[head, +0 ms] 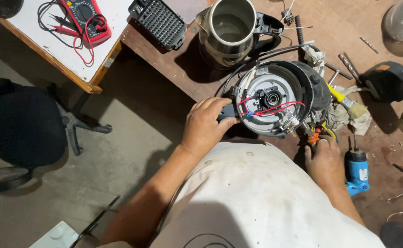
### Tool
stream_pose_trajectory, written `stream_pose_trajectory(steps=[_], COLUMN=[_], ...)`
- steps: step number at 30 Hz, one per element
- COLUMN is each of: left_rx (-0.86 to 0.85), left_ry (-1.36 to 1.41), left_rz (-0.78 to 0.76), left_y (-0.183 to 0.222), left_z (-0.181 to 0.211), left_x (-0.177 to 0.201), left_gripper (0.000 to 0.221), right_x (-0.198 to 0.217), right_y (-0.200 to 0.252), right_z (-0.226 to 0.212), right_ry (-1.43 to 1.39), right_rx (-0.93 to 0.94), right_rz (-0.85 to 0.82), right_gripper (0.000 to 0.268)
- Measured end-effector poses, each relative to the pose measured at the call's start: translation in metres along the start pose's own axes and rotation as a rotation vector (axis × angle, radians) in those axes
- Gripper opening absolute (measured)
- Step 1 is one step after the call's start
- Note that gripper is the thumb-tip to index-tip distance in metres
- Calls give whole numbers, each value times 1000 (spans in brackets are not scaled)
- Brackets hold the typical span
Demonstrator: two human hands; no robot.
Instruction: The person disassembles the base of a kettle, uses a multimeter to test the internal electrical components, and then uses a screwdriver and a power drill to reassemble the parts at a workbench.
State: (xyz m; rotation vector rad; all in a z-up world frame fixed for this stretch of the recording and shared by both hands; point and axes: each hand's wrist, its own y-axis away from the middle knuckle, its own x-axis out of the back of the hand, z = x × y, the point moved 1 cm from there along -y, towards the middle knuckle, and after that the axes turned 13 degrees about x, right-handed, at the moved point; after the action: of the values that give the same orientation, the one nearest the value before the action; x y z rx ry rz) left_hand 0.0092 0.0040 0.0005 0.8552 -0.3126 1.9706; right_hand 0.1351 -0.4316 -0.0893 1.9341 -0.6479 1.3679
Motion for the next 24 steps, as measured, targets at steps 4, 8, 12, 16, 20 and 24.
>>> stream_pose_trajectory(steps=[4, 8, 12, 16, 20, 24], left_rx=[16, 115, 114, 106, 5, -123], left_ry=[-45, -44, -38, -21, 23, 73], left_rz=[-14, -21, -35, -113, -64, -83], left_y=[3, 7, 9, 4, -4, -26], left_z=[-11, -13, -18, -11, 2, 18], left_x=[-2, 4, 4, 20, 47, 71], left_gripper=[59, 56, 59, 59, 55, 49], right_x=[-13, -33, -34, -39, -33, 6], right_y=[11, 21, 18, 21, 27, 30], right_z=[12, 26, 11, 5, -7, -37], right_ry=[-91, -20, 19, 18, -56, -127], right_rx=[20, -60, -106, -120, -228, -339], right_rz=[101, 139, 118, 165, 158, 212], right_gripper=[29, 33, 38, 43, 40, 39])
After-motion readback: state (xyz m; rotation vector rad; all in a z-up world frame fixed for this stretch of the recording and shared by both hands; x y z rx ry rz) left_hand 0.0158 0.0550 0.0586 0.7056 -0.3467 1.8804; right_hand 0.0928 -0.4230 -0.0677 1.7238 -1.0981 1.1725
